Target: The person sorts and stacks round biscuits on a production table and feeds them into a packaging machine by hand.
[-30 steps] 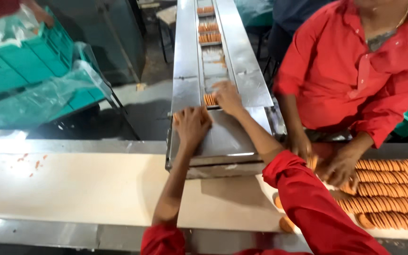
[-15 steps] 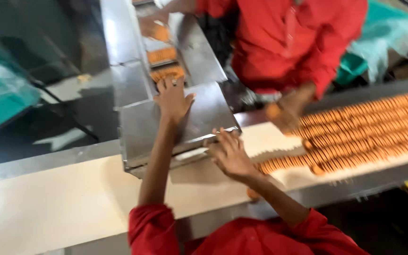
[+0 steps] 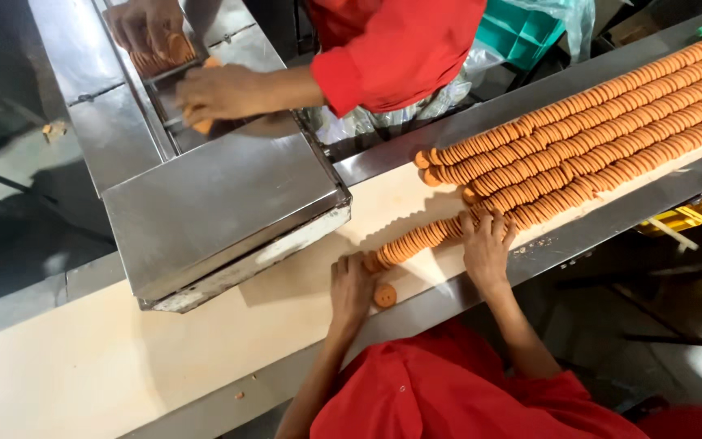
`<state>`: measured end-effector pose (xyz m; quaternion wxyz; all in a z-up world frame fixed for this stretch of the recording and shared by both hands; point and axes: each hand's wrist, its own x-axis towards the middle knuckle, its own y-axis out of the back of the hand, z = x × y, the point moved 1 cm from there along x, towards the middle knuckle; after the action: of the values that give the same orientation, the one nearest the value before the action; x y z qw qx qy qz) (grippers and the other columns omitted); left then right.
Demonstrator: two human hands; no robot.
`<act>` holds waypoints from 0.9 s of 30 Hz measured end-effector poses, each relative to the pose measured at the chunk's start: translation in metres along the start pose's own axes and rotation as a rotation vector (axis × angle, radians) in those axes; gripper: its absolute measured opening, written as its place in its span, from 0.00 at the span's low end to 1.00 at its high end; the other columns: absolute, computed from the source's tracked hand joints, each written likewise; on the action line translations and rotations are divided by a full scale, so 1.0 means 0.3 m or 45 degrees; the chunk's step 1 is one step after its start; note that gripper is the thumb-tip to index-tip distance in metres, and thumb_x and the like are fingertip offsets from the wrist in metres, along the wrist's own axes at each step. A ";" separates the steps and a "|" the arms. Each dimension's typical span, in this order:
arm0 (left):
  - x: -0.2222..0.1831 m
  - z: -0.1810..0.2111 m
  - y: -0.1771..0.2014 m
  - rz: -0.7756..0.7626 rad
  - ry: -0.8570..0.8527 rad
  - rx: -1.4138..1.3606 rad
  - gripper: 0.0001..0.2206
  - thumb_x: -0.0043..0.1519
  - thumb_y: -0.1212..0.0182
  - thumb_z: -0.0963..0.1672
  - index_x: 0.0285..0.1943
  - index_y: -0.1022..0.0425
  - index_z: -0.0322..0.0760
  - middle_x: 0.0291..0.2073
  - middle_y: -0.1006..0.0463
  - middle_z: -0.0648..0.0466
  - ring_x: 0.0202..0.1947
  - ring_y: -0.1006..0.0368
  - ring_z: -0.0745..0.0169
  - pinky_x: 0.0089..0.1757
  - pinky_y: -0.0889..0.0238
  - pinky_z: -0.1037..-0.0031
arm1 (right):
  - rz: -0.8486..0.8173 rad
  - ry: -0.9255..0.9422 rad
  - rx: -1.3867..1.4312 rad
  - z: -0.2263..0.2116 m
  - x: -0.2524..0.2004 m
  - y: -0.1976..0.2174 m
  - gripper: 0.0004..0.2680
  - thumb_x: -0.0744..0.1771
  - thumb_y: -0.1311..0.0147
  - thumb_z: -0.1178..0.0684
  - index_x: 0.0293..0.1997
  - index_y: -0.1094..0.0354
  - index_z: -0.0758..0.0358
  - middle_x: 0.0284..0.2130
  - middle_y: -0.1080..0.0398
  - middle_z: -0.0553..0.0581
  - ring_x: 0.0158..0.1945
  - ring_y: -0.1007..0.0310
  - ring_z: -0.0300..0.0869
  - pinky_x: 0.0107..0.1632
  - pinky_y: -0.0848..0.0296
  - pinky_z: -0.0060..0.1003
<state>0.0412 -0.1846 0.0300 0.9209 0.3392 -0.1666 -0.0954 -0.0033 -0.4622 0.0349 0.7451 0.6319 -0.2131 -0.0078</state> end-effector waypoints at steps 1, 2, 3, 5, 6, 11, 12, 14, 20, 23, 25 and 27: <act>-0.005 0.008 -0.018 0.040 -0.007 -0.083 0.23 0.56 0.28 0.42 0.59 0.29 0.35 0.51 0.27 0.42 0.51 0.31 0.38 0.50 0.34 0.56 | -0.064 0.004 0.010 0.009 0.006 -0.009 0.18 0.65 0.50 0.60 0.63 0.35 0.54 0.55 0.36 0.65 0.65 0.40 0.58 0.69 0.49 0.67; 0.000 0.007 -0.024 0.004 0.075 -0.152 0.23 0.54 0.28 0.42 0.59 0.28 0.36 0.51 0.28 0.43 0.52 0.30 0.39 0.50 0.33 0.58 | -0.119 0.010 0.023 0.009 0.020 -0.024 0.16 0.67 0.50 0.60 0.63 0.35 0.52 0.53 0.36 0.64 0.64 0.39 0.55 0.71 0.50 0.68; 0.007 0.008 -0.023 -0.032 0.156 -0.223 0.24 0.52 0.27 0.42 0.58 0.27 0.38 0.52 0.28 0.44 0.52 0.29 0.41 0.50 0.31 0.59 | -0.141 0.080 0.154 0.029 0.030 -0.032 0.17 0.67 0.50 0.61 0.62 0.34 0.50 0.55 0.35 0.62 0.64 0.38 0.55 0.71 0.47 0.63; 0.018 0.015 0.007 -0.033 0.138 -0.207 0.28 0.47 0.26 0.42 0.59 0.27 0.38 0.54 0.29 0.44 0.54 0.31 0.40 0.51 0.31 0.58 | -0.190 0.219 0.419 0.068 0.045 -0.041 0.18 0.66 0.50 0.63 0.62 0.33 0.44 0.58 0.34 0.59 0.64 0.37 0.54 0.71 0.42 0.53; 0.023 0.018 0.030 -0.002 0.036 -0.123 0.30 0.45 0.26 0.42 0.60 0.28 0.37 0.55 0.30 0.43 0.56 0.34 0.38 0.52 0.33 0.56 | -0.253 0.265 0.583 0.046 0.051 -0.050 0.17 0.66 0.48 0.59 0.62 0.33 0.45 0.58 0.34 0.59 0.64 0.37 0.54 0.69 0.38 0.51; 0.087 0.100 -0.004 -0.205 0.165 0.281 0.35 0.45 0.22 0.48 0.64 0.31 0.46 0.59 0.32 0.49 0.61 0.41 0.41 0.49 0.40 0.46 | -0.330 0.428 0.810 -0.095 0.060 0.081 0.29 0.55 0.33 0.41 0.63 0.33 0.51 0.59 0.41 0.72 0.61 0.44 0.63 0.56 0.43 0.65; 0.097 0.132 -0.044 -0.164 0.125 0.324 0.34 0.46 0.22 0.50 0.64 0.29 0.50 0.59 0.31 0.51 0.60 0.41 0.41 0.49 0.42 0.44 | -0.354 0.385 0.736 -0.139 0.066 0.109 0.28 0.57 0.34 0.39 0.63 0.32 0.50 0.59 0.40 0.69 0.63 0.45 0.62 0.55 0.45 0.67; 0.111 0.142 -0.085 -0.102 0.046 0.376 0.31 0.48 0.23 0.52 0.63 0.26 0.57 0.57 0.29 0.55 0.60 0.41 0.44 0.49 0.44 0.42 | -0.395 0.294 0.584 -0.192 0.070 0.137 0.26 0.59 0.34 0.36 0.63 0.31 0.47 0.60 0.38 0.63 0.66 0.47 0.60 0.52 0.48 0.73; 0.115 0.010 -0.042 -0.269 -0.416 0.272 0.27 0.47 0.23 0.51 0.58 0.22 0.59 0.52 0.27 0.60 0.59 0.38 0.49 0.50 0.43 0.45 | 0.042 0.525 0.663 -0.090 -0.025 -0.014 0.22 0.61 0.36 0.35 0.59 0.30 0.43 0.53 0.34 0.50 0.66 0.43 0.52 0.60 0.48 0.63; 0.041 -0.040 0.032 -0.188 -0.541 0.231 0.25 0.45 0.22 0.49 0.54 0.22 0.58 0.52 0.25 0.63 0.60 0.35 0.52 0.51 0.42 0.47 | 0.095 0.669 0.791 -0.030 -0.057 -0.076 0.19 0.59 0.33 0.43 0.54 0.29 0.45 0.51 0.35 0.53 0.65 0.43 0.54 0.62 0.47 0.62; -0.004 -0.054 0.100 -0.110 -0.507 0.235 0.24 0.47 0.22 0.49 0.53 0.22 0.58 0.52 0.25 0.64 0.60 0.34 0.53 0.53 0.41 0.51 | 0.099 0.632 0.901 -0.017 -0.066 -0.062 0.19 0.57 0.32 0.48 0.53 0.27 0.44 0.52 0.35 0.52 0.66 0.43 0.55 0.63 0.45 0.59; -0.028 -0.030 0.198 0.019 -0.544 0.188 0.25 0.47 0.22 0.49 0.55 0.23 0.55 0.54 0.27 0.59 0.61 0.37 0.48 0.55 0.41 0.50 | 0.192 0.666 0.957 -0.059 -0.025 0.003 0.20 0.55 0.32 0.52 0.51 0.26 0.43 0.52 0.35 0.52 0.65 0.42 0.56 0.63 0.44 0.58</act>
<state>0.0406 -0.1323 0.0604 0.8382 0.3764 -0.3668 -0.1457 -0.0045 -0.4433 0.0316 0.4916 0.8216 -0.0512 0.2838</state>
